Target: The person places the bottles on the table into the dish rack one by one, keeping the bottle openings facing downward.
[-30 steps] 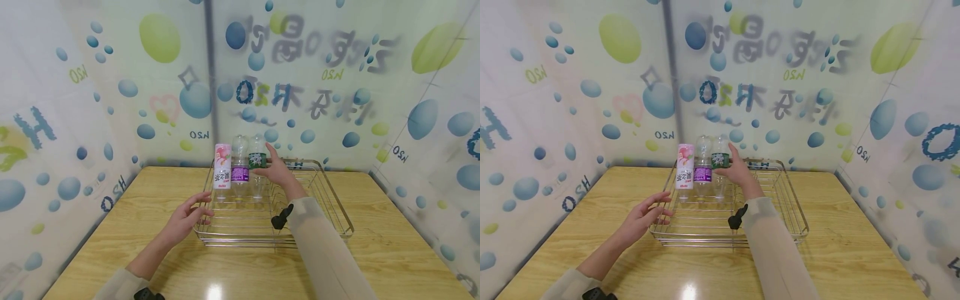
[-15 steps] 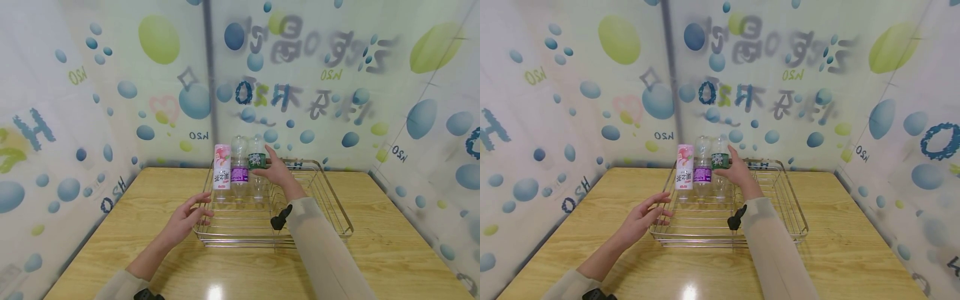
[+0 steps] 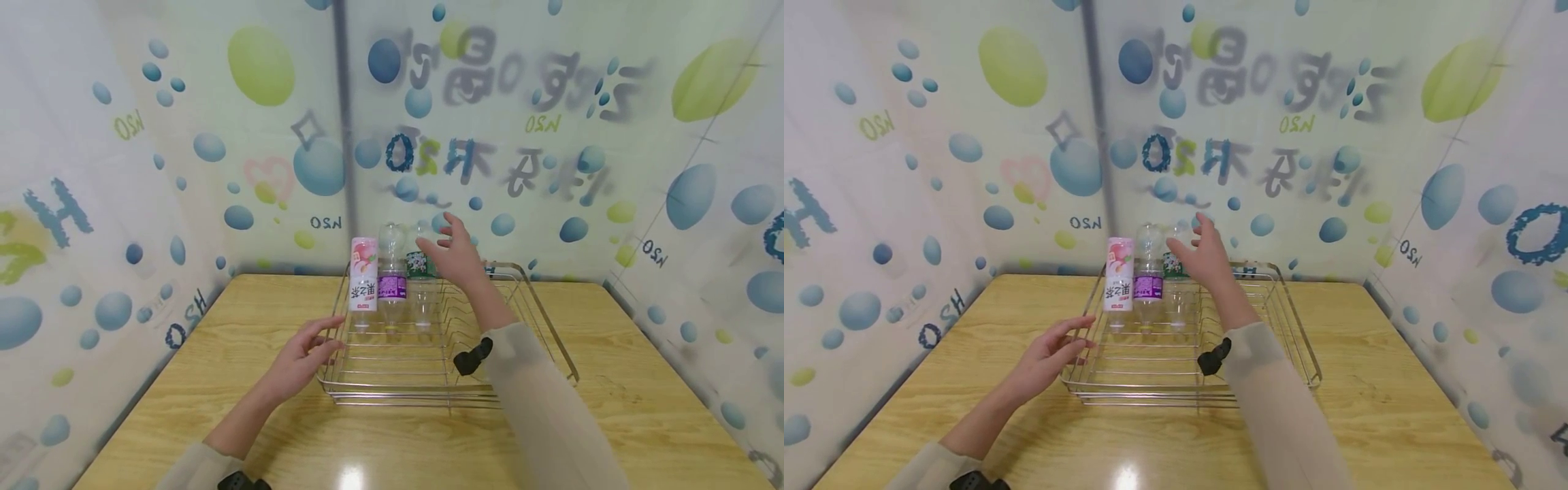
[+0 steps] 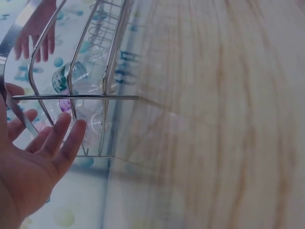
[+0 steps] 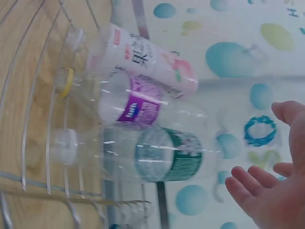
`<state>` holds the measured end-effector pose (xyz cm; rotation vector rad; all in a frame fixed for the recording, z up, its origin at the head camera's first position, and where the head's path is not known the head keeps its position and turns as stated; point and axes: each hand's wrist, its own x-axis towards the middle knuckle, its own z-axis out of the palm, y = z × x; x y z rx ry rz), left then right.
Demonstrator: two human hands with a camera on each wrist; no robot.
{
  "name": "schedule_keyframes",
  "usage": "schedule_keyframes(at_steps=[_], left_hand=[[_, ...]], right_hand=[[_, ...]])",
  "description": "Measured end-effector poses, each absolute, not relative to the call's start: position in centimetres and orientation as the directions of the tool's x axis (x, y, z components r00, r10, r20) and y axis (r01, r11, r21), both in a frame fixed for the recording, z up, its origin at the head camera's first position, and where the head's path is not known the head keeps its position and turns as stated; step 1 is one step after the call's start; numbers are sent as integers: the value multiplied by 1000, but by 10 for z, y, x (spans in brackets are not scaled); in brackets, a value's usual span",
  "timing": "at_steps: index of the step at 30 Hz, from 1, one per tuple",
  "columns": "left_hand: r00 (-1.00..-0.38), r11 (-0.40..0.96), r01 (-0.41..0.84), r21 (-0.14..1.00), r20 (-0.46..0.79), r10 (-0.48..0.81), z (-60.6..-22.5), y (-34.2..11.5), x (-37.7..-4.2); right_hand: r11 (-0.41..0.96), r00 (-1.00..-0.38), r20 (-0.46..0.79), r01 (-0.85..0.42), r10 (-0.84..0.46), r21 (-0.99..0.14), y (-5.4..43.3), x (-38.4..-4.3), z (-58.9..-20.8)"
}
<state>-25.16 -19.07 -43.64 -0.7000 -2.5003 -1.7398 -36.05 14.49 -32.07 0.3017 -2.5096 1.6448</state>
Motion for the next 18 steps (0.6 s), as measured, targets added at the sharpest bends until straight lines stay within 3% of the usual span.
schedule_keyframes(at_steps=[10, 18], left_hand=[[-921, 414, 367, 833, 262, 289, -423, -195, -252], [-871, 449, 490, 747, 398, 288, -401, -193, -255]], right_hand=[[480, -950, 255, -310, -179, -820, 175, -319, -286], [620, -928, 254, -372, -273, -691, 209, -287, -293]])
